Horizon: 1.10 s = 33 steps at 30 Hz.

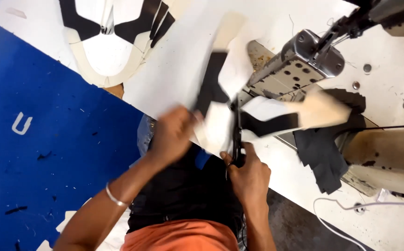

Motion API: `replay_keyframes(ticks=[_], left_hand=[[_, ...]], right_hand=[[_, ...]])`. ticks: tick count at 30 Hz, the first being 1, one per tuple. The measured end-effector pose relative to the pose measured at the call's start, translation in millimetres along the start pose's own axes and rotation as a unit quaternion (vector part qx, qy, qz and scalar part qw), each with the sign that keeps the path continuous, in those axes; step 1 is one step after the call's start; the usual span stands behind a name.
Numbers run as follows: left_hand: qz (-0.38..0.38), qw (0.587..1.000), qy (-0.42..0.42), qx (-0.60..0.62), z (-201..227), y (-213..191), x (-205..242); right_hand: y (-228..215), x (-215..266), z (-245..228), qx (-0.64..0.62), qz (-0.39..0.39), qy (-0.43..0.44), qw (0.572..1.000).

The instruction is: Stitching and trimming leather components to assemble shoe uppers.

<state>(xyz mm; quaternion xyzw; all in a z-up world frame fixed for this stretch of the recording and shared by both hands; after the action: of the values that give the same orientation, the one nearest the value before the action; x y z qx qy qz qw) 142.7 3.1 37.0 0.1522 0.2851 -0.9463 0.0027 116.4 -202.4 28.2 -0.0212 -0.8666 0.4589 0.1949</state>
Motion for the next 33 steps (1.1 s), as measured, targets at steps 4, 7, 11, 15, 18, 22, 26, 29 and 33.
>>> replay_keyframes(ticks=[4,7,11,15,18,22,26,29,33], left_hand=[[0.034,0.995,-0.093,0.032,-21.7,-20.3,-18.8],[-0.031,0.999,0.010,-0.011,5.2,-6.4,0.1],[-0.074,0.986,0.147,-0.002,53.6,19.4,29.2],[-0.114,0.976,0.188,-0.001,70.8,55.7,47.1],[-0.156,0.968,0.195,0.004,70.8,88.3,52.4],[-0.176,0.978,0.092,0.058,28.6,100.7,31.9],[-0.118,0.988,0.022,0.101,27.6,69.1,-5.9],[-0.162,0.978,0.060,0.115,56.9,60.2,0.9],[-0.099,0.974,0.203,0.008,83.6,61.5,16.0]], right_hand=[[1.9,-8.0,2.8,0.051,0.019,-0.059,0.997],[-1.7,-6.0,19.1,0.036,0.007,-0.070,0.997],[-19.8,30.3,55.4,-0.049,-0.067,0.007,0.997],[-9.4,47.1,97.9,-0.308,-0.011,0.049,0.950],[-18.1,25.3,82.6,-0.280,0.077,0.037,0.956],[-12.0,3.6,53.9,-0.173,0.063,0.023,0.983],[-17.1,-1.7,34.7,-0.033,0.042,0.012,0.998],[-17.8,-0.3,45.9,-0.111,0.044,0.009,0.993],[-19.2,17.3,71.0,-0.159,0.035,0.006,0.987]])
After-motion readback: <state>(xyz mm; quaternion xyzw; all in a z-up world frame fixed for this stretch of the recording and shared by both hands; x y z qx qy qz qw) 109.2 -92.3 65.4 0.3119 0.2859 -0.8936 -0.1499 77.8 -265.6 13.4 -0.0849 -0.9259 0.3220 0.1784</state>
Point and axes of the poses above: each hand's wrist, its own x-axis away from the middle knuckle, its own y-axis out of the palm, z = x × y, the point moved 10 cm from there along -x, towards the middle knuckle, and after that the axes turned 1 degree about y, right-handed, at the moved point
